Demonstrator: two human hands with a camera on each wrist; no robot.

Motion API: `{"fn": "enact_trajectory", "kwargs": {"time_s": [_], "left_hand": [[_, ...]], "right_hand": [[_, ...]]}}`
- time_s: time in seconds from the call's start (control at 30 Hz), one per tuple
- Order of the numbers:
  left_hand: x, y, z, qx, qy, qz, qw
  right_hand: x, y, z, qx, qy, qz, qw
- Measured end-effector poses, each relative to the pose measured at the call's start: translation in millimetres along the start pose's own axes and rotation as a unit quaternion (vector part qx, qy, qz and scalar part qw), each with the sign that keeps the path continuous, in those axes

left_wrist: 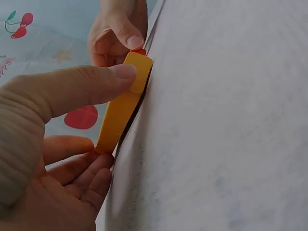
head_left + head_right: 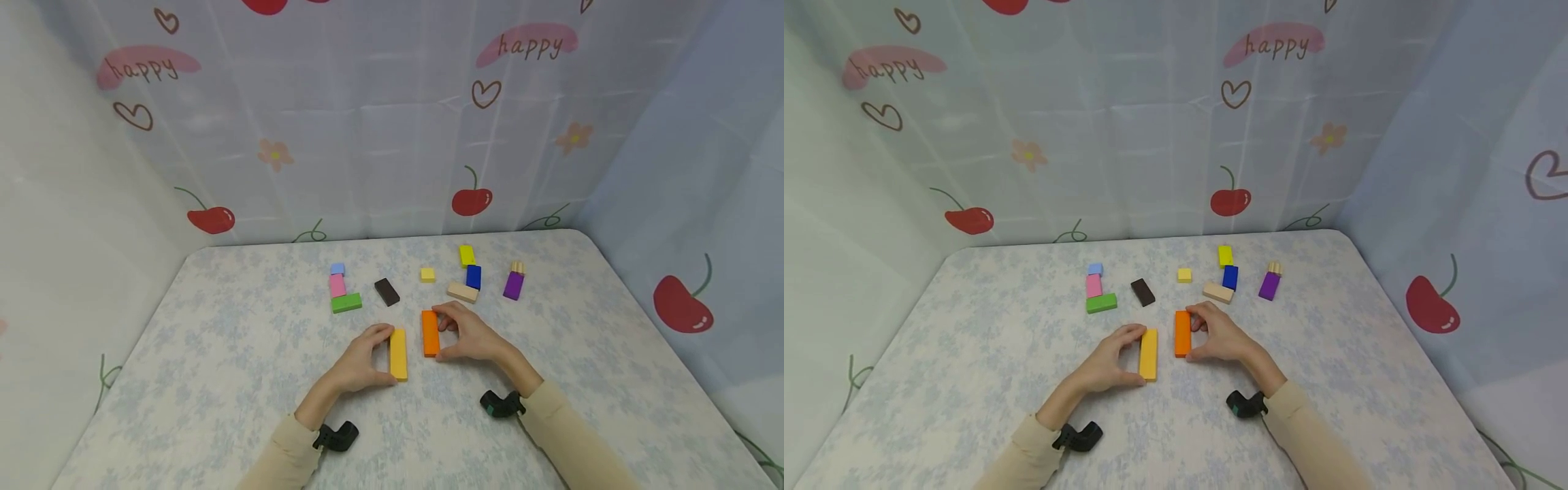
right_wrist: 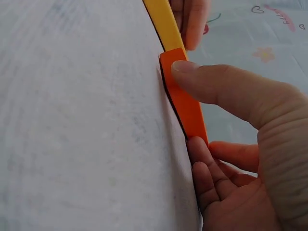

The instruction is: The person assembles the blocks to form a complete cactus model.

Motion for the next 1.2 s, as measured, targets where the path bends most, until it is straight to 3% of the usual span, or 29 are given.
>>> {"fn": "enact_trajectory", "kwargs": {"time_s": [0.2,0.7,1.0,1.2], "left_hand": [[7.9,5.3,12.3,-0.007,0.0,0.004,1.0],[37.9,34.0,45.9,-0.045,0.037,0.014,0.9982],[47.7,50.2,48.9,-0.031,0.005,0.003,0.9995],[47.3,53.7,45.9,-0.036,0.01,0.004,0.9993]], "right_hand": [[2.1,-1.2,-1.8,0.005,0.002,0.002,1.0],[3.0,0.3,-12.8,0.001,-0.014,0.001,1.0],[1.9,9.3,-17.7,0.002,-0.044,-0.008,0.999],[2.7,15.4,-19.0,0.018,-0.043,-0.013,0.999]]}}
Point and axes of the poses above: each hand's wrist, its own x-axis away from the middle knuckle, its own y-axis out of the palm, z = x × y, the point moved 2 cm from there along -x, towards the middle knuckle, and after that the axes turned 6 degrees about y, right-handed, at the moved point
